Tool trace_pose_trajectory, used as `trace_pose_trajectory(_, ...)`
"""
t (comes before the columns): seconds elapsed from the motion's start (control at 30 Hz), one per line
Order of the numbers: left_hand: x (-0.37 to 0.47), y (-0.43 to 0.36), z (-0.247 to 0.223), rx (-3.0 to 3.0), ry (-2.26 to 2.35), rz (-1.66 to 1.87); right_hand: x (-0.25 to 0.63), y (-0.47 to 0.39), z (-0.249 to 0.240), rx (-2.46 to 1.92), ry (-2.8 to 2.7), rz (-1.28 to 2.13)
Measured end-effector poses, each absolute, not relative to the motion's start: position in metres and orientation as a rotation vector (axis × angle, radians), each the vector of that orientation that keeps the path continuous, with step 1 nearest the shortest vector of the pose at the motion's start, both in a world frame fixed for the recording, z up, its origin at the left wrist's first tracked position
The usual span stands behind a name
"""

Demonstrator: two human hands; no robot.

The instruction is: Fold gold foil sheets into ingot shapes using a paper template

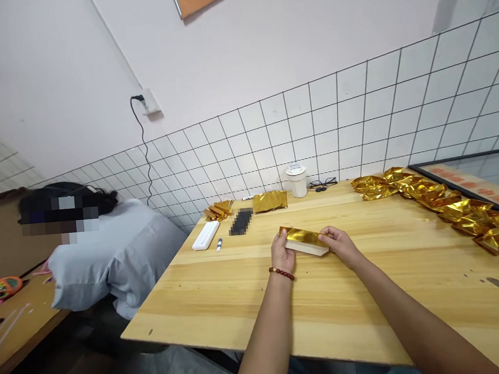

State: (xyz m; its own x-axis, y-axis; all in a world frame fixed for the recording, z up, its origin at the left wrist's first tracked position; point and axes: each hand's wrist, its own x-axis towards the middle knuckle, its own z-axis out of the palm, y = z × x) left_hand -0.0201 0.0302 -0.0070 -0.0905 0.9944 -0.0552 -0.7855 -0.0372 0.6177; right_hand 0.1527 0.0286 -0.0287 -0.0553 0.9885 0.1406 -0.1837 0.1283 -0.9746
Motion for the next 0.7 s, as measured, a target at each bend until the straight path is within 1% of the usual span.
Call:
trace_pose_trajectory(0.13, -0.017, 0.031, -0.011, 0.429, 0.661, 1.604, 0.157, 0.034, -0.031, -0.973, -1.029, 1.174)
trace_pose_trajectory(0.3, -0.018, 0.034, -0.015, 0.423, 0.697, 1.642, 0.157, 0.034, -0.028, -0.994, -1.021, 1.126)
trace_pose_trajectory(0.43, -0.017, 0.031, -0.013, 0.489, 0.714, 1.555, 0.156, 0.033, -0.024, -0.987, -0.979, 1.127)
trace_pose_trajectory(0.53, -0.01, 0.025, -0.012, 0.622, 0.725, 1.473, 0.156, 0.03, -0.024, -0.975, -1.066, 1.176)
trace_pose_trajectory(0.7, -0.001, 0.02, -0.012, 0.731, 0.803, 1.475, 0.152, 0.028, -0.028, -1.03, -1.276, 1.23)
